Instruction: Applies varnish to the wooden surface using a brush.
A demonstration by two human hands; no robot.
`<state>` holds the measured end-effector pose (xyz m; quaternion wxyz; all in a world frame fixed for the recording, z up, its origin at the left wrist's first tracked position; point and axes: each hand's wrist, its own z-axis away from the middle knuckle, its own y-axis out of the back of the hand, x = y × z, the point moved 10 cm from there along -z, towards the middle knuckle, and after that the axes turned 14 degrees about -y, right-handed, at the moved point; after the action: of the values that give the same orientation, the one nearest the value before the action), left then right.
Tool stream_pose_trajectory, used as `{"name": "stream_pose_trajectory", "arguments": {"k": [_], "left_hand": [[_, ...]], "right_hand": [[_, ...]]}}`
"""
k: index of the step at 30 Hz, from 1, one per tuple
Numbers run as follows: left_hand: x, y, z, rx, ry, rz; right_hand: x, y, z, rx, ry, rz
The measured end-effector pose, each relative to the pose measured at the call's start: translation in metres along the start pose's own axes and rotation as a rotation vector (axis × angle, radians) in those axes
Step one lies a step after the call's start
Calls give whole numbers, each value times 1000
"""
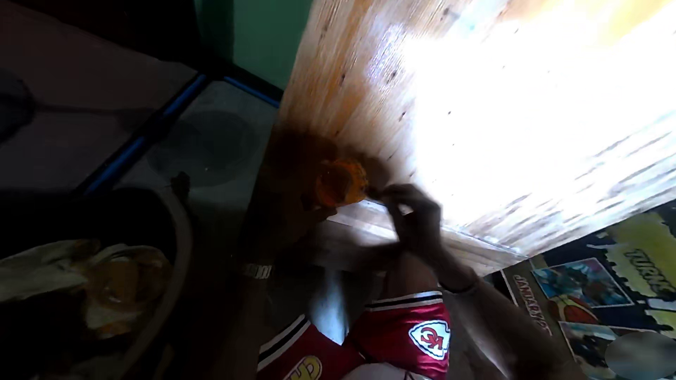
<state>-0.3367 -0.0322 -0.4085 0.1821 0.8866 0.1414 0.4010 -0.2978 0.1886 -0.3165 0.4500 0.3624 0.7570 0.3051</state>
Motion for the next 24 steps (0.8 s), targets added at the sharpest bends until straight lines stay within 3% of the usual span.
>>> {"name": "stream_pose_trajectory", "arguments": {"k": [2, 6, 9, 12, 14, 15, 17, 19, 22, 24], "left_hand": [[2, -9, -3, -11, -36, -11], [19, -23, -10, -13, -125, -10], [5, -62, 9, 79, -166, 229], [25, -68, 6, -110, -20, 368], [36, -70, 2, -155, -30, 402], [43, -69, 1, -114, -113, 466], [51, -64, 8, 145, -303, 762], [66, -59, 5, -107, -56, 721], [61, -62, -7, -141, -123, 438], [56, -67, -8, -145, -134, 395]], "right_hand": [[-3, 47, -12, 58, -77, -152], [-49, 92, -19, 99, 30, -323], [-71, 73, -16, -52, 93, -194], [-64, 54, -14, -132, 61, -75], [-56, 51, -14, -148, 27, -67], [-53, 50, -13, -154, 7, -56], [-48, 49, -12, -174, 1, -31], [-45, 46, -9, -191, -2, 10], [-41, 38, -8, -202, -4, 78], [-39, 34, -8, -194, -11, 120]]}}
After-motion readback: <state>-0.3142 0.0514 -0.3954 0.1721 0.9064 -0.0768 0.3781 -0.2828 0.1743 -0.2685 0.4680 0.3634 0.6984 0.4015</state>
